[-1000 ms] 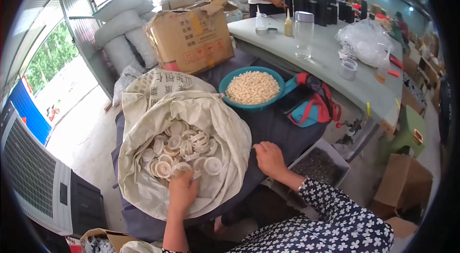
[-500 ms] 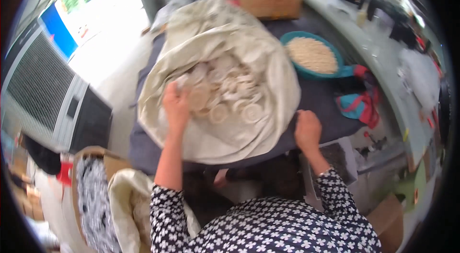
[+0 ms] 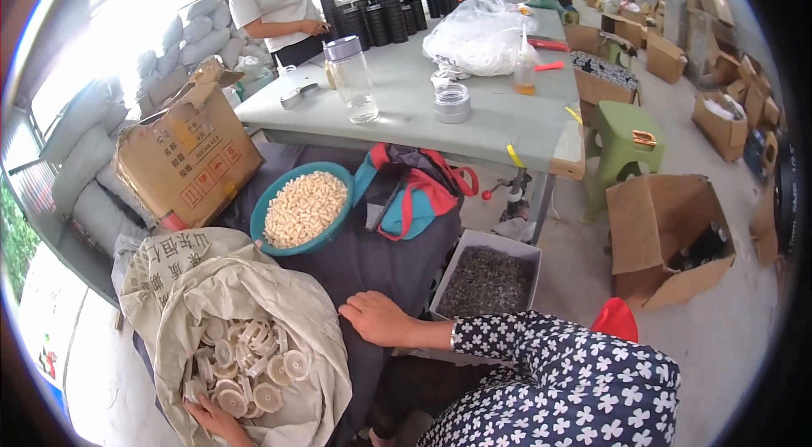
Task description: The person assembles small white plastic components by hand, inserting small pins into plastic housings at an industrial workstation.
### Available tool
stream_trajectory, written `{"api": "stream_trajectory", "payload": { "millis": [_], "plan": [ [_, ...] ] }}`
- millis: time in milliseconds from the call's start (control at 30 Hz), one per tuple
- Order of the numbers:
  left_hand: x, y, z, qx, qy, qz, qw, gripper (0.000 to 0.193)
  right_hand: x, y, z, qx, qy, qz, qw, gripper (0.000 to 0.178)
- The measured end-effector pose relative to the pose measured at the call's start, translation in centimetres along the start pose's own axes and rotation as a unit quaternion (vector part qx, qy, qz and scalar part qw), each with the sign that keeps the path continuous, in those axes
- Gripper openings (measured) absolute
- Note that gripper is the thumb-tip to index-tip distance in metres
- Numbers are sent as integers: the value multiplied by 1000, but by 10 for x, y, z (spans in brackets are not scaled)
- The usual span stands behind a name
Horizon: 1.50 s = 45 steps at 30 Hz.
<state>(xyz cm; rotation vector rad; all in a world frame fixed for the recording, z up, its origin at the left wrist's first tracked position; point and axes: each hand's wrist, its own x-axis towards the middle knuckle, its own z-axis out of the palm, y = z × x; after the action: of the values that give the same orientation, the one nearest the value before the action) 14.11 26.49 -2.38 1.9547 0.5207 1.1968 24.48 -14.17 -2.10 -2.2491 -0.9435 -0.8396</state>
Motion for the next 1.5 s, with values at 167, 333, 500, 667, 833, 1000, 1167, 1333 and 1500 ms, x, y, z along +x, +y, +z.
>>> {"api": "stream_trajectory", "payload": {
  "millis": [167, 333, 500, 667, 833, 1000, 1167, 1333, 1500],
  "plan": [
    [4, -15, -2, 24, 18, -5, 1000, 48, 1, -4, 0, 1, -7, 1, 1000, 10],
    [-17, 9, 2, 107, 10, -21, 994, 47, -1, -10, 7, 5, -8, 6, 1000, 9],
    [-36, 47, -2, 236, -116, -34, 964, 45, 7, -14, -2, 40, -14, 23, 999, 8],
    [-54, 125, 4, -47, -28, 13, 998, 20, 3, 0, -6, -23, 24, 29, 999, 17],
    [-114, 165, -28, -417, -149, -275, 853, 22, 4, -6, 3, 68, 58, 24, 996, 14],
    [-155, 170, -39, -485, -131, -343, 793, 28, 2, -26, -14, 261, 92, 78, 958, 13],
    [-178, 183, -44, -423, -157, -327, 830, 26, 6, -117, -71, 389, -149, -62, 907, 31],
    [-188, 189, -47, -378, -142, -306, 862, 23, -1, -140, -67, 409, -208, -130, 879, 40],
    [-194, 190, -49, -328, -138, -258, 898, 21, 4, -139, -74, 344, -291, -169, 877, 42]
  ]
}}
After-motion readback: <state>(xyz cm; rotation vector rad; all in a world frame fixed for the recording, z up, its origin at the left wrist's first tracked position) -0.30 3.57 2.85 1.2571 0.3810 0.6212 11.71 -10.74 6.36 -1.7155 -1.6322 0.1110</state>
